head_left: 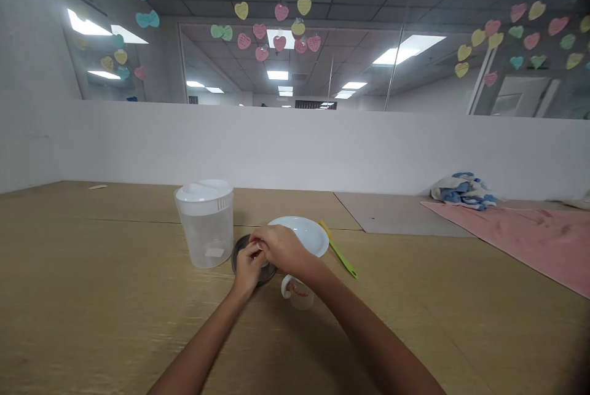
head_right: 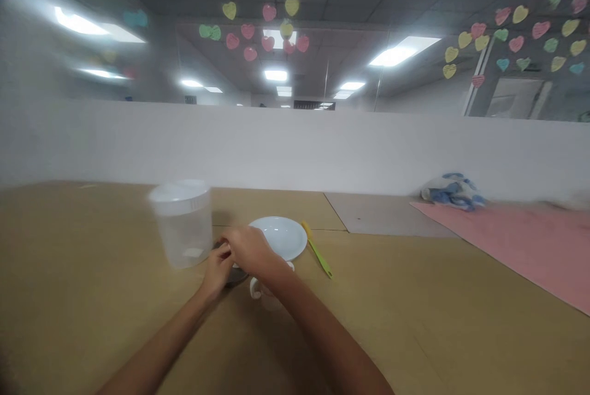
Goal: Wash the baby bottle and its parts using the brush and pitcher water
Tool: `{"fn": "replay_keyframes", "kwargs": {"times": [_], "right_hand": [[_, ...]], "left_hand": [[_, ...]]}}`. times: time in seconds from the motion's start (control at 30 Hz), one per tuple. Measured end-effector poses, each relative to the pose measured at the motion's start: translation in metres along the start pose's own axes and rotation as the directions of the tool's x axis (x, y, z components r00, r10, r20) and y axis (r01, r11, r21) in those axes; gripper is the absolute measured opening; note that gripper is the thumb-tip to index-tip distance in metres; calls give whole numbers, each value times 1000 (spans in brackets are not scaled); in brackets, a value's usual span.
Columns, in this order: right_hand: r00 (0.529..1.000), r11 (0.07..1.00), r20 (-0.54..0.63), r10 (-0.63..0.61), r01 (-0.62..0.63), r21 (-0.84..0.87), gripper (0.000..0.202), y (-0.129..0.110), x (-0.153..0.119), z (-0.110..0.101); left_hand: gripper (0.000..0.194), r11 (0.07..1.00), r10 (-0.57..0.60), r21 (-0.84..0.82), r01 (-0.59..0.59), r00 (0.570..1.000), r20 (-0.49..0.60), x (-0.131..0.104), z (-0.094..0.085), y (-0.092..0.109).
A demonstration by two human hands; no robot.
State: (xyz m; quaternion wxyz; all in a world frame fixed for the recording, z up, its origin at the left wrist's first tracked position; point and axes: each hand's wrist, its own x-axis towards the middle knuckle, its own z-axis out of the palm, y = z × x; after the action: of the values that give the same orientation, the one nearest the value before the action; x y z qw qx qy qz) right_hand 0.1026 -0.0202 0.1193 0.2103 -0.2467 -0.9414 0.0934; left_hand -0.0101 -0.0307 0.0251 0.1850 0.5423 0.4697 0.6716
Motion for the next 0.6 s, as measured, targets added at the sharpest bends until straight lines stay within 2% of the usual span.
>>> {"fn": "replay_keyframes", "kwargs": {"times": [0.1,0.17,0.27,0.37,0.6], "right_hand": [[998,990,-37,-52,47,-130,22,0,2,0],[996,987,-46,-71,63,-149,21,0,3,-2],[993,990,-69,-95,88,-107,24,-2,0,-6],[983,992,-140,-121,115,-52,29,-6,-4,-13],[962,994,-251,-106,101,-30,32,-14,-14,-29]], "left_hand": [[24,999,25,22,-25,1000,-2,0,1,-1],[24,998,44,43,-43,999,-5,-1,1,-2],[22,994,75,78,-74,997,-9,-2,2,-5],[19,989,107,105,-106,994,0,-2,2,-8],[20,977,163,129,-167,986,44,-2,7,-7]]}}
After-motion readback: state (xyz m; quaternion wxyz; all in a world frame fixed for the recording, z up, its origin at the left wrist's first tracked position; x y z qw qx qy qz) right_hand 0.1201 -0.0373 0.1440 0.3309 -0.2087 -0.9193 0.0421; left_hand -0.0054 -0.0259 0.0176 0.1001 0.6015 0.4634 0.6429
